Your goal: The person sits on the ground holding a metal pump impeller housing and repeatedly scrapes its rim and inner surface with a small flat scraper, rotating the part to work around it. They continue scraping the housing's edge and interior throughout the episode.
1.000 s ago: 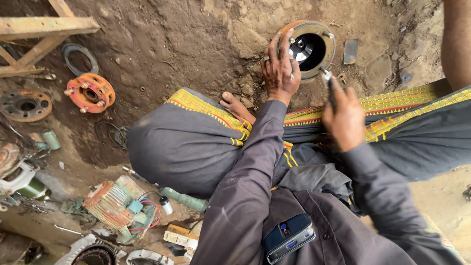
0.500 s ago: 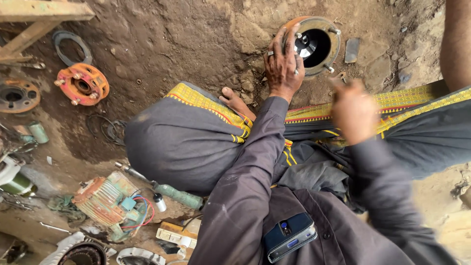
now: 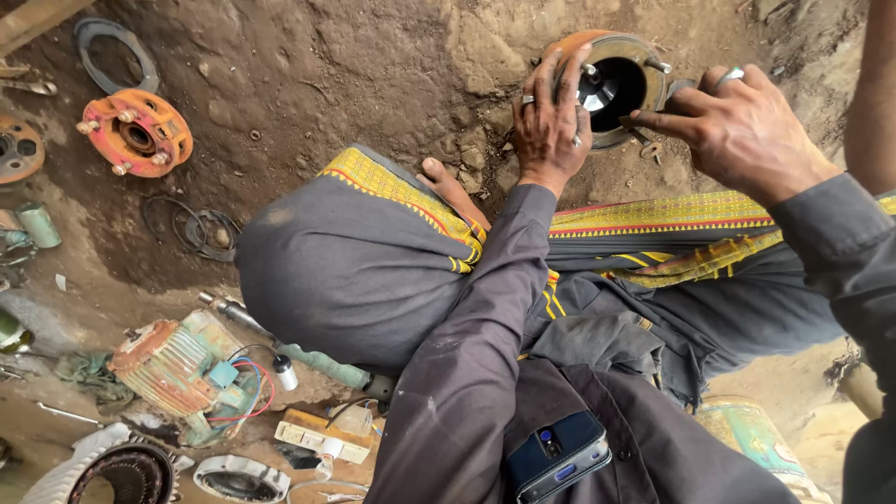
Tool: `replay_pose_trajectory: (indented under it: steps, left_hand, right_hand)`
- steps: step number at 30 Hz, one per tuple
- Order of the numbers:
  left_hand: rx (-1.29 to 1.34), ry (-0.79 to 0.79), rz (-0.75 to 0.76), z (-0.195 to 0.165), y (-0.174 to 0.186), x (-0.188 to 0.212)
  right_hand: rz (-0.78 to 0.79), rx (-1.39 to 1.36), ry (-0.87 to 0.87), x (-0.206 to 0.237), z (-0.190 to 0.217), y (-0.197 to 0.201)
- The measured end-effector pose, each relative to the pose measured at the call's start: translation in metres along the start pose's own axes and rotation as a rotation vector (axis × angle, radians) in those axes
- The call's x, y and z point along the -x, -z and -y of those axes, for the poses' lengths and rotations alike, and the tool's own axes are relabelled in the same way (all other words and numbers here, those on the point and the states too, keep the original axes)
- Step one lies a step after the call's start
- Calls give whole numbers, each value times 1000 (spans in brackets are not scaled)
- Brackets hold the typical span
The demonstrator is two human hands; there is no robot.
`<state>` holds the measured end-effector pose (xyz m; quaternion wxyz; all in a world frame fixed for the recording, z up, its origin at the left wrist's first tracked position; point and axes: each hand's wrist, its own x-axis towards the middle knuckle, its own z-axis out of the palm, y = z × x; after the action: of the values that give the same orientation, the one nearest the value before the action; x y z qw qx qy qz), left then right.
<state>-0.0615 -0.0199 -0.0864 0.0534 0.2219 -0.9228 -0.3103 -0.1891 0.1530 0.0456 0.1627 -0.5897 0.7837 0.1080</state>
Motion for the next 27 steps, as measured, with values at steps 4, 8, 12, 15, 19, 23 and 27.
replay_pose_trajectory:
  steps: [4, 8, 12, 15, 19, 23, 27]
  left_hand:
    - [33, -22, -33, 1, -3, -2]
    - [46, -34, -63, 3, -3, -3]
    - [53, -22, -50, 1, 0, -4]
    - [48, -10, -5, 0, 1, -5]
    - [41, -28, -30, -2, 2, -3]
    - [22, -12, -3, -3, 3, -3]
    - [45, -13, 0, -4, 5, -3]
  right_hand:
    - [87, 116, 53, -14, -4, 7]
    - [88, 220, 7, -8, -7, 26]
    - [104, 172, -10, 4, -4, 27]
    - [82, 137, 5, -4, 2, 8]
    - [51, 79, -14, 1, 1, -4]
    - [10, 4, -28, 2, -2, -6]
    - [-59, -127, -71, 2, -8, -11]
